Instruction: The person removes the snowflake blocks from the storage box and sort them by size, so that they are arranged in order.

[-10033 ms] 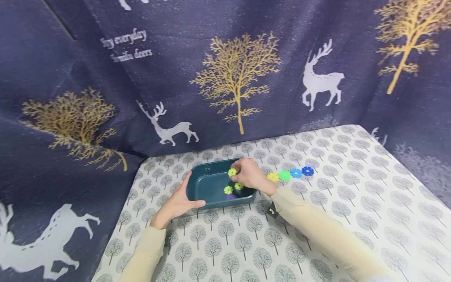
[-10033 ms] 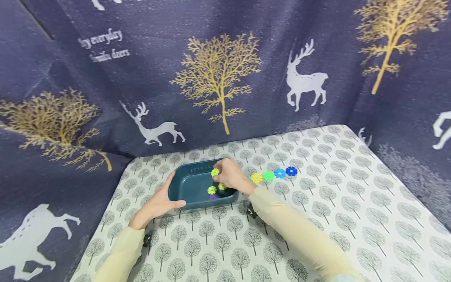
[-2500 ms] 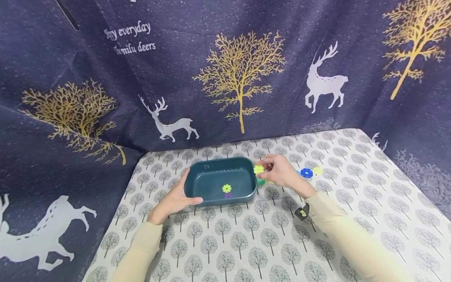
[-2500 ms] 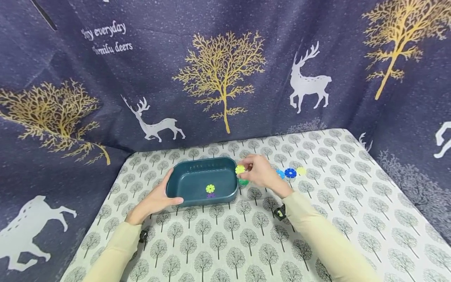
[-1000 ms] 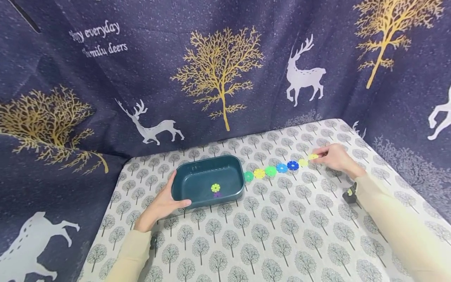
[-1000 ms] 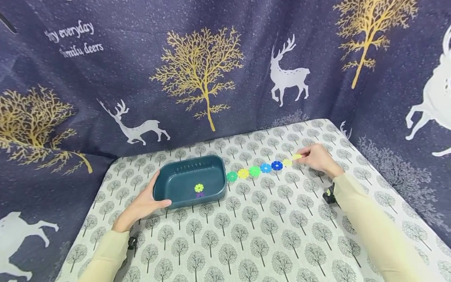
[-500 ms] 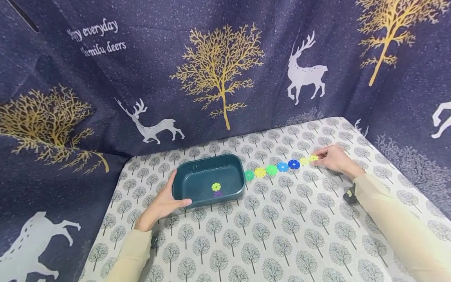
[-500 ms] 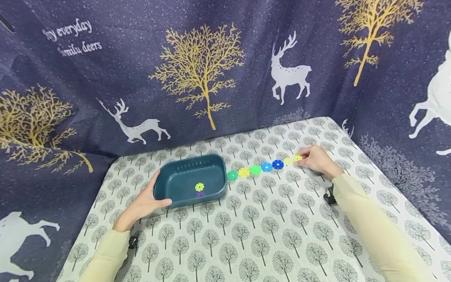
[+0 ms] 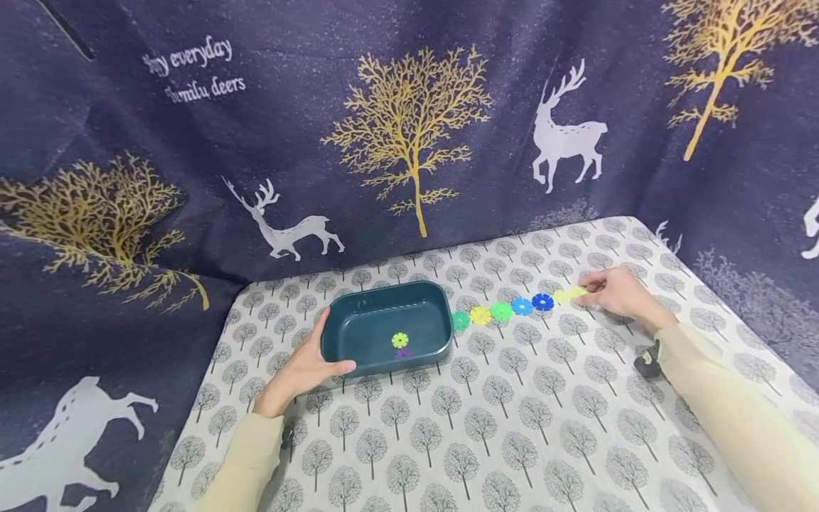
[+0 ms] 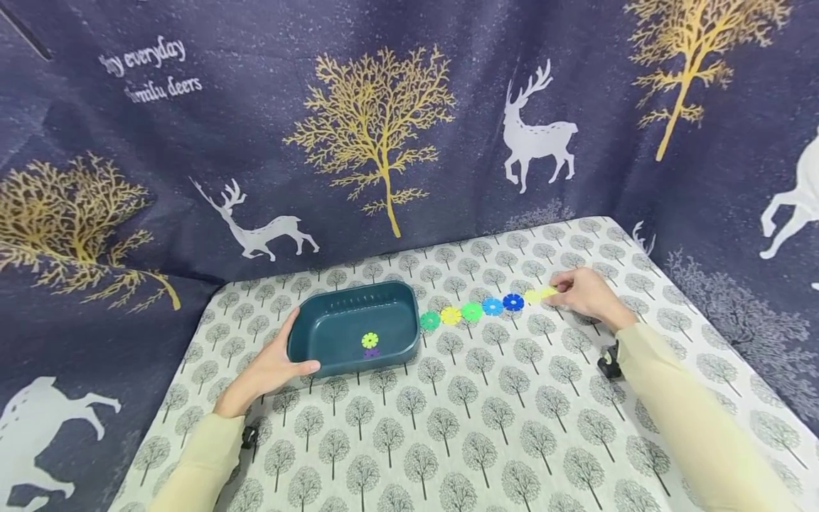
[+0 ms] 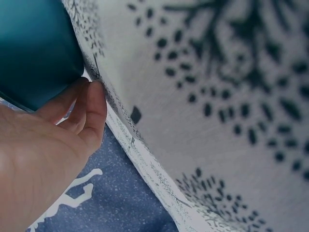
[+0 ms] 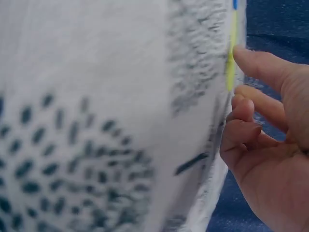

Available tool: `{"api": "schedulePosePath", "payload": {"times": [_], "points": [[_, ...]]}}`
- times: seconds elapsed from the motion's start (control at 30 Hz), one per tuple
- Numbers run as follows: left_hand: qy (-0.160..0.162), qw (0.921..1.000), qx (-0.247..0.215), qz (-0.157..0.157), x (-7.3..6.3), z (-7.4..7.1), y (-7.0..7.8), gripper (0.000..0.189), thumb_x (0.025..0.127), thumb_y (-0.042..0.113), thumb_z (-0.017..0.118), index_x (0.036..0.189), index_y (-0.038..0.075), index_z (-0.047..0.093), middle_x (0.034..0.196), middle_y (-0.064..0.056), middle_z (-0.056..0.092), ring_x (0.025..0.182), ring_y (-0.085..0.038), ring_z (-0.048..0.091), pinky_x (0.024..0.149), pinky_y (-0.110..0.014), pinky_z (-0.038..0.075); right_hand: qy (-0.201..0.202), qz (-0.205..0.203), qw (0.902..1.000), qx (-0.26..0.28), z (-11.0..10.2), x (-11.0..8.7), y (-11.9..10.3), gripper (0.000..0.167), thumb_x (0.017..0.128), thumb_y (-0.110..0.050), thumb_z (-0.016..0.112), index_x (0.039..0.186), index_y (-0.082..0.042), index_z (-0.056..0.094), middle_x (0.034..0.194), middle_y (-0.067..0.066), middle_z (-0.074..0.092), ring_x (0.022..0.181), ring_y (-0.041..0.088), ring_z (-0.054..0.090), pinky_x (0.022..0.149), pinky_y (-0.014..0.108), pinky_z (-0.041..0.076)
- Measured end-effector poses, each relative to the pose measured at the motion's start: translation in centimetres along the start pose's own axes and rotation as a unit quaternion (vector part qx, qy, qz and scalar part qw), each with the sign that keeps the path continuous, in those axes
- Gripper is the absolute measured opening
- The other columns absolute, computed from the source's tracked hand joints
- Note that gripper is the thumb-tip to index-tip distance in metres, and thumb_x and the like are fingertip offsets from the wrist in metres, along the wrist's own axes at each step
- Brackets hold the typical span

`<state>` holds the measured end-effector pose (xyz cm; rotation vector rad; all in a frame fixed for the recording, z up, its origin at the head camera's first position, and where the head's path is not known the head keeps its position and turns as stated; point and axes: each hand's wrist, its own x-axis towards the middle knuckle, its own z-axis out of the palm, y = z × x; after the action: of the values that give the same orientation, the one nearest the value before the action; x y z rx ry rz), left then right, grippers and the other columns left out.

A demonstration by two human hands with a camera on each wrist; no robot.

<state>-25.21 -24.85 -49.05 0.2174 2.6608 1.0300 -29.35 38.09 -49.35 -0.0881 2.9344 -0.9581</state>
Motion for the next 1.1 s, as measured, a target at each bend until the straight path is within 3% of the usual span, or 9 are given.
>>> {"api": "schedulePosePath", "payload": {"times": [0.17, 0.43, 0.63, 0.87, 1.1], "points": [[0.000, 1.0000, 0.002, 0.005, 0.1, 0.1, 0.1, 0.137, 0.086, 0.047, 0.092, 0.177, 0.020, -0.007, 0.180, -0.034, 0.015, 0.161, -0.062, 0.027, 0.126, -0.082, 0.027, 0.013, -0.001, 0.9999, 0.001, -0.8, -0.7, -1.6, 0.057, 0.095, -0.030, 0.085, 0.137, 0.004, 0.070, 0.115, 0.022, 0.077, 0.089, 0.012, 0.065, 0.078, 0.025, 0.052], [0.002, 0.9999, 0.013, -0.008, 0.0, -0.3, 0.0, 0.138, 0.086, 0.050, 0.091, 0.177, 0.023, -0.008, 0.179, -0.034, 0.017, 0.159, -0.063, 0.030, 0.124, -0.082, 0.030, -0.003, -0.067, 0.9972, 0.034, 0.1, -0.4, -8.3, 0.048, 0.094, -0.023, 0.086, 0.132, 0.004, 0.073, 0.107, 0.013, 0.078, 0.087, 0.007, 0.064, 0.072, 0.017, 0.052], [0.000, 1.0000, 0.008, -0.005, 0.2, -0.2, -0.1, 0.136, 0.086, 0.052, 0.091, 0.177, 0.025, -0.007, 0.180, -0.033, 0.017, 0.158, -0.062, 0.032, 0.124, -0.081, 0.032, -0.025, -0.112, 0.9914, 0.063, 3.0, -0.6, -13.3, 0.041, 0.093, -0.016, 0.085, 0.130, 0.001, 0.075, 0.104, 0.011, 0.078, 0.090, 0.013, 0.067, 0.076, 0.019, 0.054], [0.001, 1.0000, -0.001, -0.010, 0.2, 0.0, -0.2, 0.137, 0.086, 0.049, 0.092, 0.177, 0.025, -0.007, 0.181, -0.031, 0.015, 0.160, -0.061, 0.030, 0.126, -0.081, 0.029, -0.078, -0.178, 0.9766, 0.092, 7.8, -0.6, -19.2, 0.039, 0.090, -0.010, 0.086, 0.126, 0.001, 0.076, 0.100, 0.011, 0.078, 0.087, 0.016, 0.069, 0.079, 0.022, 0.058], [0.001, 1.0000, 0.002, -0.009, 0.2, -0.1, -0.2, 0.137, 0.085, 0.052, 0.092, 0.177, 0.025, -0.006, 0.180, -0.031, 0.016, 0.160, -0.061, 0.030, 0.126, -0.081, 0.029, -0.137, -0.220, 0.9630, 0.073, 11.7, 0.0, -24.0, 0.039, 0.092, -0.013, 0.086, 0.127, 0.000, 0.076, 0.106, 0.013, 0.081, 0.090, 0.014, 0.073, 0.086, 0.030, 0.063]]}}
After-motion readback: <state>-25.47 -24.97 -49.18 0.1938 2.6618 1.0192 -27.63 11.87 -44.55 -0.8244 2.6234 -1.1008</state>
